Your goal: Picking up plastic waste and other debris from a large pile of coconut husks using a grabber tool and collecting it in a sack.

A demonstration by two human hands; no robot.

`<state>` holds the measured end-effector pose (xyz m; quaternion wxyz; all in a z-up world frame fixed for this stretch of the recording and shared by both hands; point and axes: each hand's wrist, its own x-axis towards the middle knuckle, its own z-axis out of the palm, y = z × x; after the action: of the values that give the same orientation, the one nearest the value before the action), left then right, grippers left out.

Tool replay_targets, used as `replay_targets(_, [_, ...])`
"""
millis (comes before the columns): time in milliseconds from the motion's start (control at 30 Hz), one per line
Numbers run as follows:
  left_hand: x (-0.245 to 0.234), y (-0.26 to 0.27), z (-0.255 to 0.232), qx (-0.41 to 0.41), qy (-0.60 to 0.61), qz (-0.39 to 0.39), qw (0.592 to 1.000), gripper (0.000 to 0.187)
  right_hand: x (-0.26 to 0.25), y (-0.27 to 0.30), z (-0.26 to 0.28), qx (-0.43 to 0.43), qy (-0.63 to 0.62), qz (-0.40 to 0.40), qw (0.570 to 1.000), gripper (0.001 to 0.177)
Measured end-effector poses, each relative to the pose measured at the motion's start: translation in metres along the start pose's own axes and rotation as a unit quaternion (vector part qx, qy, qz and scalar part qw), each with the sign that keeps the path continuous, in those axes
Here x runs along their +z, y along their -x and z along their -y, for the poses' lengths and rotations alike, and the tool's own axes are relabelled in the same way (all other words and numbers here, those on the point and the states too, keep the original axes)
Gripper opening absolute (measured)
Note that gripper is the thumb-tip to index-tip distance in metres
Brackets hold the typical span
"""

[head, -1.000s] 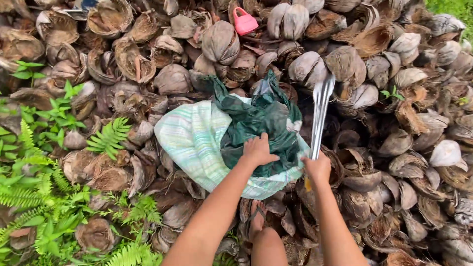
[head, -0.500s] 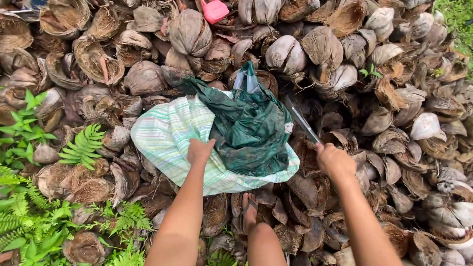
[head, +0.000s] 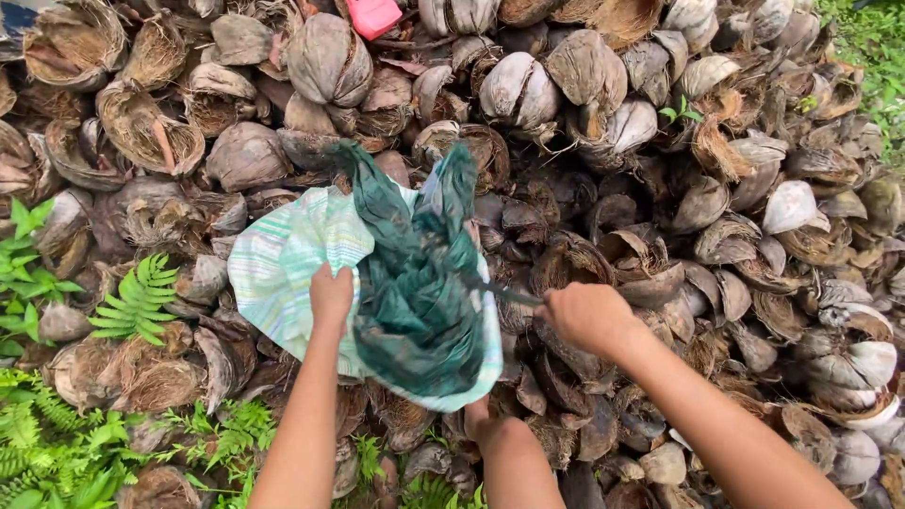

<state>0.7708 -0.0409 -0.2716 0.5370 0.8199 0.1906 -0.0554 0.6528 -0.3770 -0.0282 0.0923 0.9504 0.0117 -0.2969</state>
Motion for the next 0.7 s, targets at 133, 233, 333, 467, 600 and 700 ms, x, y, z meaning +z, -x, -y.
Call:
replay_targets(133, [-0.045, 0.021, -0.042, 0.092, -0.185, 0.042, 0.977, 0.044, -0.004, 0.008, 0.053, -0.035, -0.038, 0.025, 0.998, 0.047])
replay_targets(233, [-0.047, 0.053, -0.039, 0.165, -0.168, 0.050, 0.971, 0.057, 0.009, 0.001, 0.081, -0.064, -0.054, -0.013, 0.996, 0.041])
replay_targets(333, [-0.041, 0.086, -0.038, 0.227, -0.161, 0.053, 0.959, 0.053, 0.037, -0.021, 0.109, -0.094, -0.051, -0.061, 0.992, 0.039])
replay_targets(467, [-0.072, 0.124, -0.115, 0.138, -0.150, 0.143, 0.968, 0.043, 0.072, -0.065, 0.146, -0.078, -0.056, -0.047, 0.994, 0.038])
replay_targets(600, [-0.074, 0.115, -0.099, 0.193, 0.110, 0.162, 0.962, 0.041, 0.115, -0.115, 0.142, -0.043, -0.068, -0.051, 0.995, 0.033])
replay_targets(700, [-0.093, 0.081, -0.061, 0.191, 0.214, 0.100, 0.953, 0.045, 0.104, -0.106, 0.133, -0.043, -0.076, -0.039, 0.995, 0.039])
